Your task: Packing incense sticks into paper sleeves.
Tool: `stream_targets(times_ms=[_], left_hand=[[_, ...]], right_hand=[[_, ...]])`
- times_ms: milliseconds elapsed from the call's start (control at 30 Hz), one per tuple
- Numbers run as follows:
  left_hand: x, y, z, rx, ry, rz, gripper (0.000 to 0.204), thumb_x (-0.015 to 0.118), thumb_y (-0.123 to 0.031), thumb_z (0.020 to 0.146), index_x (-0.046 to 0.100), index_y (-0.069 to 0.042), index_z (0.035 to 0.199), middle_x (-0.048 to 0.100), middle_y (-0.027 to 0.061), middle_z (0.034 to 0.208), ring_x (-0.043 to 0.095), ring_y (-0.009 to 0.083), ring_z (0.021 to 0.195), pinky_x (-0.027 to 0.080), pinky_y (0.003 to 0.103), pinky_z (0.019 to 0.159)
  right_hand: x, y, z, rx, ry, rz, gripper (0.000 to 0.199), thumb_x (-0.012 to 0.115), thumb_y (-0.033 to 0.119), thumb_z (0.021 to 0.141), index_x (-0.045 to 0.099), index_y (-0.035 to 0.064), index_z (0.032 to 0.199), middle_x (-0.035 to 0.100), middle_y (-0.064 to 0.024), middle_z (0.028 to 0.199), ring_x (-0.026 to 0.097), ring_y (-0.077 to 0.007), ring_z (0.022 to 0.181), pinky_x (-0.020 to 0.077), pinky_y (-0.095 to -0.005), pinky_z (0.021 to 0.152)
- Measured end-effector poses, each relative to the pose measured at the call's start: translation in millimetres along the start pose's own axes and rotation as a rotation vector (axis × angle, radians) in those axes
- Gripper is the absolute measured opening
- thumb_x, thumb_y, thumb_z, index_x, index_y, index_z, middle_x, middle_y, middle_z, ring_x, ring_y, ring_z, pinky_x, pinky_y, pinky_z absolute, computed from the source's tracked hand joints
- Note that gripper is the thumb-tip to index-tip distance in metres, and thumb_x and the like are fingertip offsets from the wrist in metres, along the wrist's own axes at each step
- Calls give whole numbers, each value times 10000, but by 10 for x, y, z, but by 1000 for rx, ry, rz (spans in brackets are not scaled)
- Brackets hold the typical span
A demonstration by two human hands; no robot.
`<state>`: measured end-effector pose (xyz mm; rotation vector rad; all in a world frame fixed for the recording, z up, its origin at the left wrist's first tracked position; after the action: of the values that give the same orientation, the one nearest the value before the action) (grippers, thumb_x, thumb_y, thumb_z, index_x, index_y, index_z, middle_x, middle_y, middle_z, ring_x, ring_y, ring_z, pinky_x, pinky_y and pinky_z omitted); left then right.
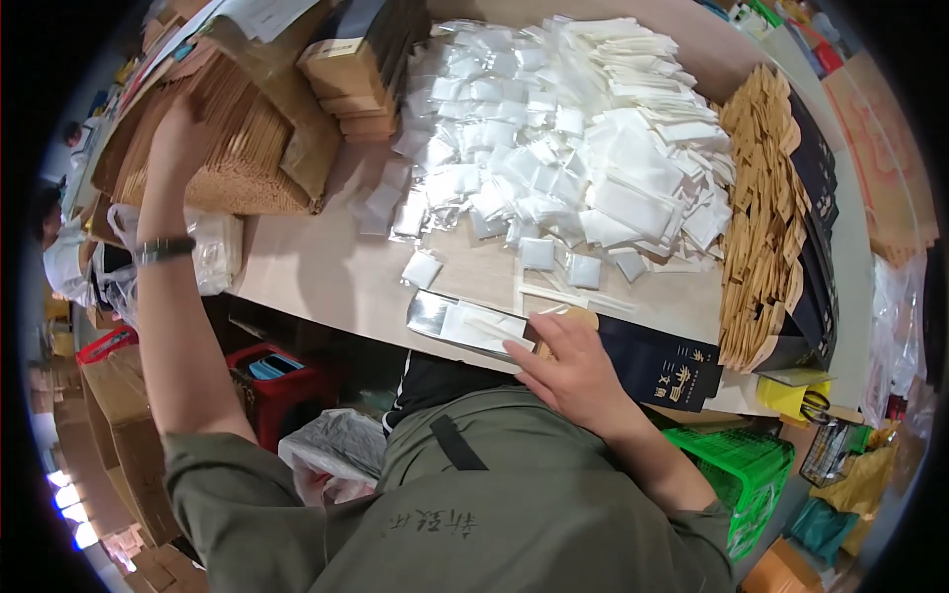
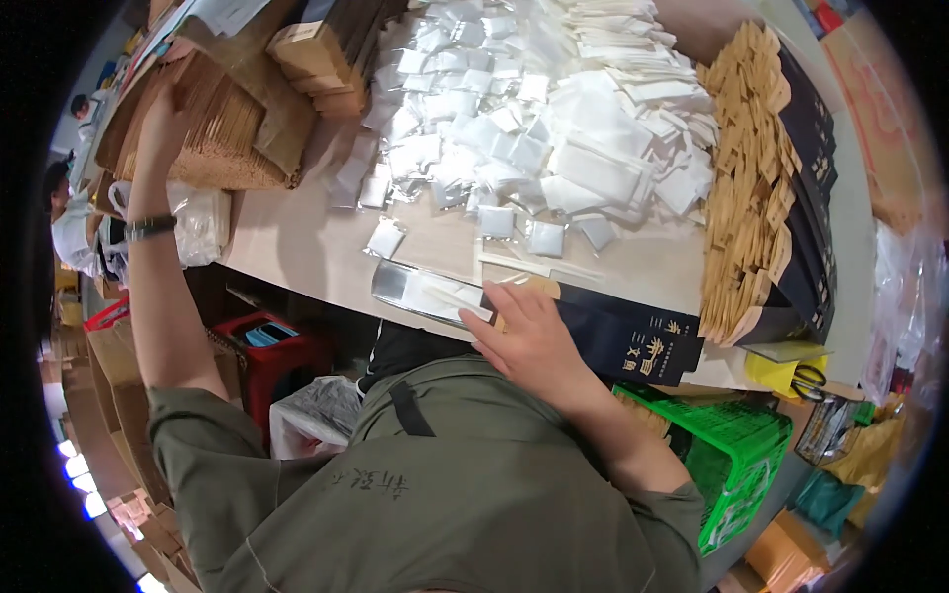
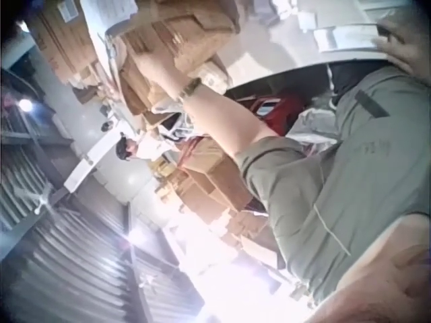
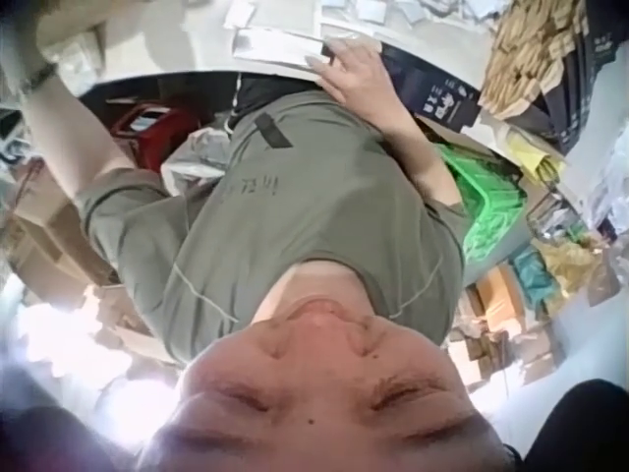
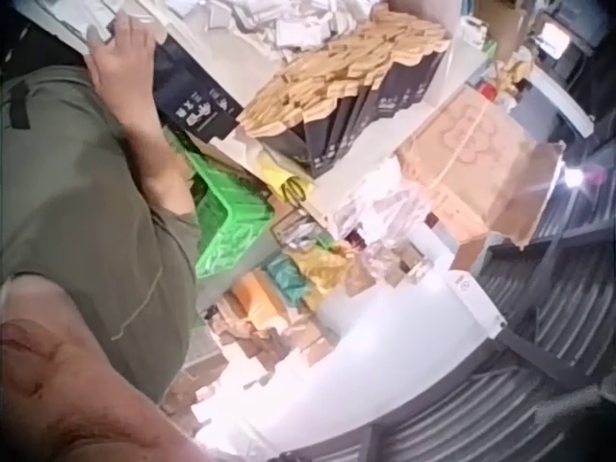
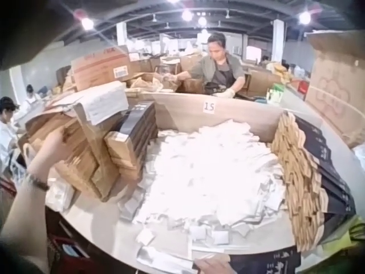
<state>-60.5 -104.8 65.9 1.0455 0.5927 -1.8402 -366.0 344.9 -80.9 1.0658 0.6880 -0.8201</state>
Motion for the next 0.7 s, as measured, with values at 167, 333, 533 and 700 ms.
stream_targets(times_ms=[167,333,533,700], left_hand=[[-110,-478,-1554,-488,-107,-946,239,505,-249,1043,618,-38,1032,469,-35,784,426,49,662,364,194,584],[224,-1451,-2692,-369,644,-1220,141,615,-90,968,686,1,1047,591,-18,915,459,58,742,375,215,647],[379,-1728,-2370,-296,985,-1040,26,672,42,877,650,34,865,703,50,855,620,90,780,501,228,711],[294,-2856,-2517,103,811,-1067,114,750,-4,805,678,-18,892,624,60,896,622,152,793,509,279,705]], right_hand=[[60,-110,-103,10,103,62,428,776,208,776,646,98,1169,508,-196,1350,503,-364,1225,410,-468,1013],[-105,-119,-127,91,103,83,414,788,194,754,628,39,1104,497,-215,1364,466,-386,1275,393,-490,1063],[-104,-179,-176,103,138,25,386,797,179,726,615,1,1017,494,-228,1375,435,-396,1314,384,-494,1093],[9,-115,-130,54,107,55,400,811,196,708,618,8,1004,509,-209,1366,474,-382,1268,415,-483,1043]])
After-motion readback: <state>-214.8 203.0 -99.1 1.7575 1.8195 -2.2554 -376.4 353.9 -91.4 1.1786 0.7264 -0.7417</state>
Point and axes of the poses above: each hand's wrist, its own z-axis towards the middle knuckle, its own x-axis out of the palm, y = z × x, the point moved 5 cm from there along z, towards the middle knuckle
